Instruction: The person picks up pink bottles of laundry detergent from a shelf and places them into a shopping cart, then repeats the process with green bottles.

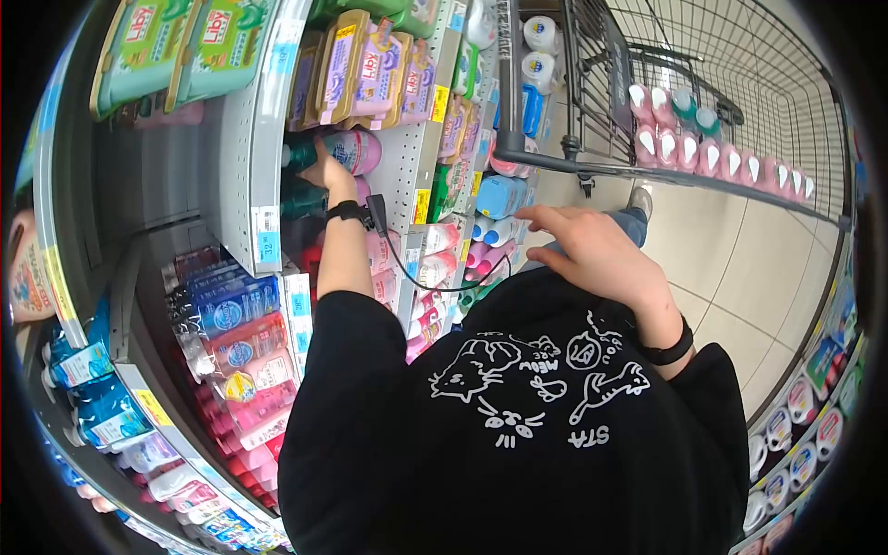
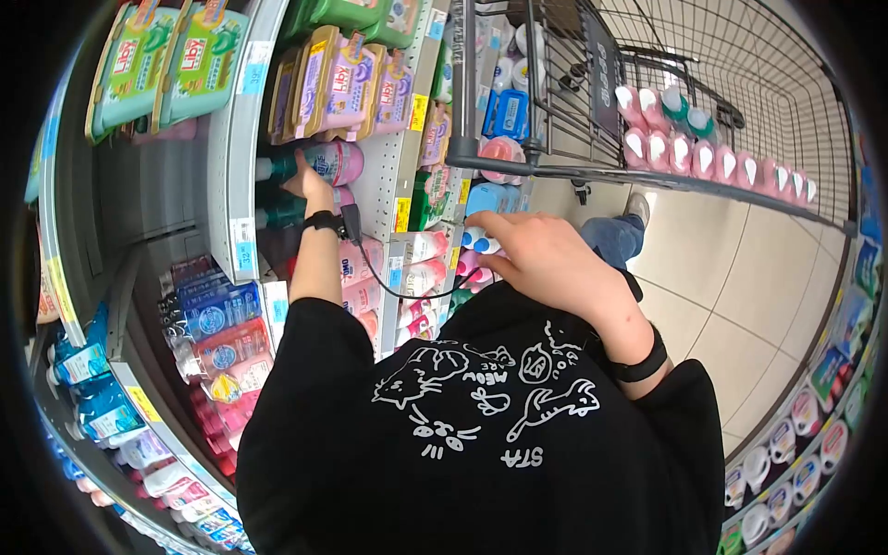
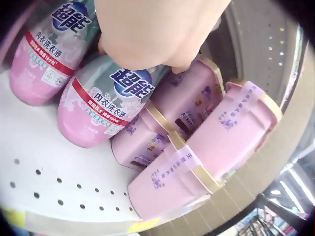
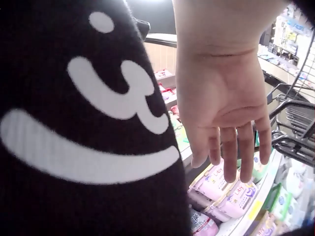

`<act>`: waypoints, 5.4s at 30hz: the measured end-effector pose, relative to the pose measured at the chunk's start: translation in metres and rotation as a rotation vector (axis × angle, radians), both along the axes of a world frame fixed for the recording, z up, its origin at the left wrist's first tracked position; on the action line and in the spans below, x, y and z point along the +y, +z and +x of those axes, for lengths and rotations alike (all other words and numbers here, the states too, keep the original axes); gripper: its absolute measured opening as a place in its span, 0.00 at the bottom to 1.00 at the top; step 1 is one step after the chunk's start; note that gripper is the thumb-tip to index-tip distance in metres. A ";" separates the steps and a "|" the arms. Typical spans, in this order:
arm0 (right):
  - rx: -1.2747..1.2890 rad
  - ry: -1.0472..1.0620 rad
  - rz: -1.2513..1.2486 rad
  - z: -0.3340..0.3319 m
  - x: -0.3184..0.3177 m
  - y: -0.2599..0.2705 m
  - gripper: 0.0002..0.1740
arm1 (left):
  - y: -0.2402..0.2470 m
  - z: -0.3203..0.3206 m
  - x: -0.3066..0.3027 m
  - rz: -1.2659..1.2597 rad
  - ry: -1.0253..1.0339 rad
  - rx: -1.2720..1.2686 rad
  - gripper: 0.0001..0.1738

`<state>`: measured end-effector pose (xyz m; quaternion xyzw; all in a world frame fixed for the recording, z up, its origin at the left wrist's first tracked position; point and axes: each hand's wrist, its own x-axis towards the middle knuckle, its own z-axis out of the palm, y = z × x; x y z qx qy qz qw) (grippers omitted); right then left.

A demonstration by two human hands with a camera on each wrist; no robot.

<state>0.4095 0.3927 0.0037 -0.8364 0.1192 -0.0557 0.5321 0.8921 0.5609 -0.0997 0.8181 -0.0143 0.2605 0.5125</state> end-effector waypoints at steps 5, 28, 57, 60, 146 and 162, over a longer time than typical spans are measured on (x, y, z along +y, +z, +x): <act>-0.059 -0.065 -0.057 0.000 -0.005 -0.004 0.23 | 0.006 -0.081 0.002 -0.009 -0.350 -0.105 0.47; -0.601 0.111 -0.132 -0.191 -0.239 0.104 0.48 | 0.148 -0.495 -0.264 0.155 -1.549 -0.169 0.48; 0.545 -0.081 -0.468 -0.247 -0.420 -0.316 0.44 | 0.030 -0.557 -0.163 0.870 -0.848 0.406 0.33; 0.509 0.031 -0.457 -0.245 -0.422 -0.328 0.45 | 0.016 -0.558 -0.157 0.516 -0.754 0.616 0.39; 0.086 -0.606 -0.044 -0.200 -0.221 -0.018 0.30 | 0.140 -0.375 -0.059 -0.267 -0.800 0.209 0.35; 0.645 -0.266 -0.239 -0.108 -0.566 -0.285 0.26 | 0.000 -0.509 -0.413 -0.082 -0.951 0.416 0.45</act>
